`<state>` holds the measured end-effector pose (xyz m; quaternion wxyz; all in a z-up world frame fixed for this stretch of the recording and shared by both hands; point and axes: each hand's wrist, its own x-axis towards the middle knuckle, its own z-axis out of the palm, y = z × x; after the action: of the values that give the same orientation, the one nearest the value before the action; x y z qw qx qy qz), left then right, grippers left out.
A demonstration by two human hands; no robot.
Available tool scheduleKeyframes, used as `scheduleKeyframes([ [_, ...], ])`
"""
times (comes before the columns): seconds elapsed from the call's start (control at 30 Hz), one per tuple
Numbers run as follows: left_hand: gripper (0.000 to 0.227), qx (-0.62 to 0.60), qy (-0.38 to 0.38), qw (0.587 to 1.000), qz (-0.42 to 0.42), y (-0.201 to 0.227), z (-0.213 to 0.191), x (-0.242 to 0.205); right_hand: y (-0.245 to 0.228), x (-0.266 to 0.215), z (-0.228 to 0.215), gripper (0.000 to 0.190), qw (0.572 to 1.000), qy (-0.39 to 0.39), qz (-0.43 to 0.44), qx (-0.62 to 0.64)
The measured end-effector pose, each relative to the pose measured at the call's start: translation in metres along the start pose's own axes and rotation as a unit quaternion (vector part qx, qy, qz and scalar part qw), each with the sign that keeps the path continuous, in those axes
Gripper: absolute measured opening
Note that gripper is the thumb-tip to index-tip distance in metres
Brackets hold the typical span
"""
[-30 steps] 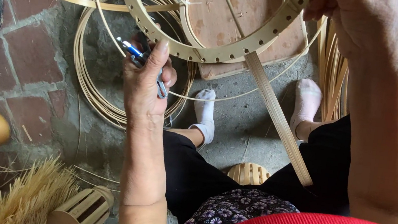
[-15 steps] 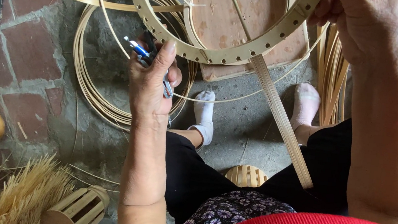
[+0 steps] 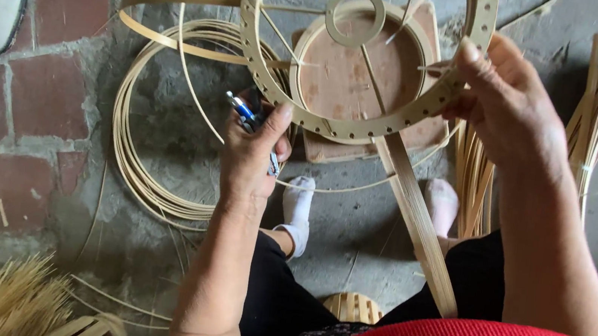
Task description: The recorder is assembling and gluing parts of a circular bamboo frame for furniture or decor.
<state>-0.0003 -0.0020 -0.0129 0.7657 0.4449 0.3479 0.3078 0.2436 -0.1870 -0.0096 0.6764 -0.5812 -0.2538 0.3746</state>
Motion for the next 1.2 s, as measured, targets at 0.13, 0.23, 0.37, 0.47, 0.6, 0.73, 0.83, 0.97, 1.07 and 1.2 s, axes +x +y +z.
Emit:
scheduleKeyframes([
  [0.13, 0.042, 0.006, 0.012, 1.000, -0.006, 0.000, 0.002, 0.002, 0.004, 0.004, 0.001, 0.054, 0.999, -0.002, 0.025, 0.033],
  [0.23, 0.045, 0.003, 0.011, 1.000, -0.004, -0.002, 0.000, 0.003, 0.009, 0.006, 0.000, 0.050, 0.999, 0.023, 0.026, 0.014],
  [0.37, 0.046, 0.007, 0.013, 1.000, -0.002, -0.004, 0.000, 0.005, 0.012, 0.007, -0.002, 0.049, 0.998, 0.022, 0.031, 0.042],
  [0.47, 0.043, 0.008, 0.009, 1.000, -0.003, -0.005, -0.002, 0.006, 0.017, 0.009, -0.005, 0.047, 0.997, 0.010, 0.027, 0.070],
  [0.6, 0.038, 0.033, -0.008, 0.999, 0.011, -0.003, -0.002, 0.005, 0.011, 0.007, 0.000, 0.044, 0.997, 0.034, 0.053, 0.039],
  [0.73, 0.036, 0.022, -0.020, 1.000, 0.007, -0.006, -0.005, 0.005, 0.002, 0.009, 0.007, 0.041, 0.995, 0.064, 0.073, 0.035],
  [0.83, 0.035, 0.012, -0.016, 1.000, -0.008, -0.003, -0.002, 0.003, 0.012, 0.011, -0.001, 0.037, 0.993, 0.074, 0.075, 0.044],
  [0.97, 0.034, 0.002, -0.022, 1.000, -0.003, -0.009, -0.004, 0.006, 0.013, 0.011, -0.003, 0.036, 0.993, 0.062, 0.068, 0.069],
  [1.07, 0.037, 0.002, -0.009, 1.000, -0.017, -0.006, -0.002, 0.005, 0.020, 0.012, -0.010, 0.036, 0.994, 0.059, 0.075, 0.059],
  [1.2, 0.039, 0.007, -0.019, 1.000, -0.018, -0.007, -0.002, 0.005, 0.023, 0.012, -0.013, 0.036, 0.993, 0.055, 0.067, 0.075],
])
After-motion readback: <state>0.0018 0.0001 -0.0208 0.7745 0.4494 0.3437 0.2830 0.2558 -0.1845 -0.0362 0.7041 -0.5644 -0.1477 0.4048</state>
